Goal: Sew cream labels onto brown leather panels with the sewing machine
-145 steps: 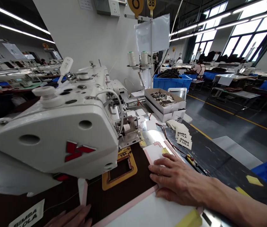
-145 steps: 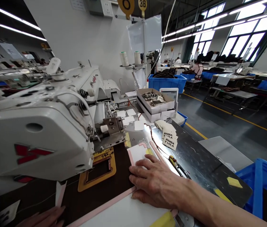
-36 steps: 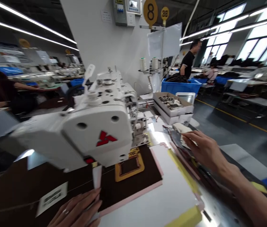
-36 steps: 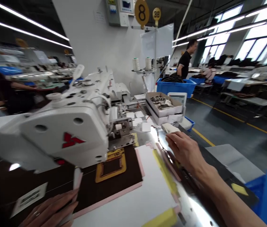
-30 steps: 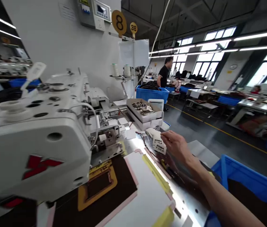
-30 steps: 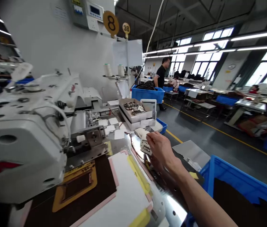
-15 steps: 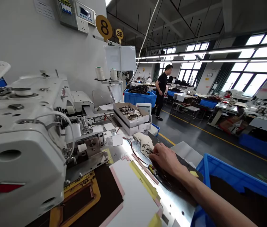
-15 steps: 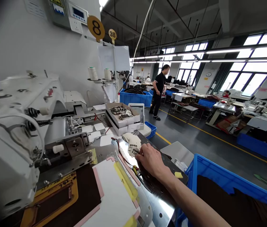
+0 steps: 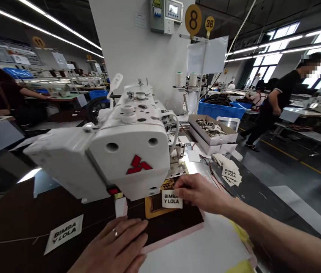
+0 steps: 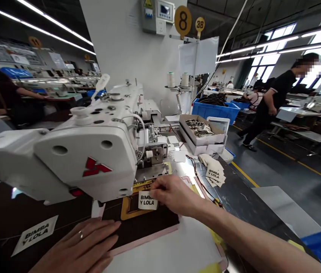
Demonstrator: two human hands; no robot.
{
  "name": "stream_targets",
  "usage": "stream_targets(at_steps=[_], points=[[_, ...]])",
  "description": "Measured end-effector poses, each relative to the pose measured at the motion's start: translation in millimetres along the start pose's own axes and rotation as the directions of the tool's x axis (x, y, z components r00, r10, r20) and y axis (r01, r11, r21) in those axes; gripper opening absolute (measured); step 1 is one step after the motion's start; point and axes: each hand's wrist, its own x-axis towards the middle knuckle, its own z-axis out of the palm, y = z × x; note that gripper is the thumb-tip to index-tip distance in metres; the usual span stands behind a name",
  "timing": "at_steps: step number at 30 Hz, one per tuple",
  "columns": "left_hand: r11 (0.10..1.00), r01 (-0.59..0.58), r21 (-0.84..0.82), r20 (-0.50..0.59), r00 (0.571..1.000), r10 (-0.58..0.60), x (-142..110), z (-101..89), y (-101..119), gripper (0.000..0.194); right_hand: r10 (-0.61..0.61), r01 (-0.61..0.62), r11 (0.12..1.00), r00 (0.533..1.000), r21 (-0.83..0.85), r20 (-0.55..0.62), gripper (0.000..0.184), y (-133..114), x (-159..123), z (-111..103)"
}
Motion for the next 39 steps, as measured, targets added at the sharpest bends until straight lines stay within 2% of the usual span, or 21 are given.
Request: stream_targets(at_steps=[3,7,13,22,25,28,30,34,36,39], points=[[0.998,0.058,0.007,0.023,0.998,-0.058,16.1,-5.3,3.3,0.028,-0.006,0.012,0.993,0.998,-0.115,0.055,0.010,-9.2,32.0,15.5],[0.999,0.039,0.025,0.049,0.998,-0.040,20.6,-6.5,1.0,0.029,-0.039,0.051,0.969,0.998,-0.240,0.053,0.010,-14.9,47.1,18.1],[0.996,0.051,0.077,0.131,0.990,-0.061,22.2,-0.3,-4.0,0.041,-0.084,0.113,0.928,0.992,-0.354,0.097,0.009,-16.4,48.5,16.3],[0.989,0.123,0.081,0.245,0.960,-0.139,26.5,16.4,-0.7,0.047,-0.092,0.101,0.862,0.995,-0.497,0.042,0.012,-22.1,44.7,26.6],[0.985,0.152,0.076,0.253,0.953,-0.166,30.3,16.3,-1.6,0.047,-0.108,0.118,0.836,0.993,-0.537,0.050,0.009,-22.3,44.3,28.2],[0.988,0.154,0.022,0.215,0.964,-0.155,35.3,15.4,-3.8,0.046,-0.160,0.157,0.794,0.986,-0.587,0.046,0.006,-19.9,40.6,24.1],[0.987,0.161,-0.016,0.185,0.970,-0.155,37.2,16.8,-4.9,0.042,-0.270,0.255,0.735,0.960,-0.628,0.074,0.011,-15.9,35.5,17.5],[0.980,0.197,-0.033,0.174,0.967,-0.188,35.2,23.8,-5.6,0.039,-0.486,0.520,0.621,0.842,-0.586,0.233,0.021,-2.5,23.9,3.2],[0.978,0.206,-0.040,0.194,0.961,-0.195,33.3,26.1,-5.9,0.038,-0.521,0.572,0.616,0.811,-0.541,0.265,0.021,3.8,20.3,-0.2],[0.977,0.210,-0.042,0.209,0.958,-0.197,32.3,25.2,-6.5,0.038,-0.538,0.585,0.627,0.803,-0.514,0.258,0.020,8.1,18.6,-0.8]])
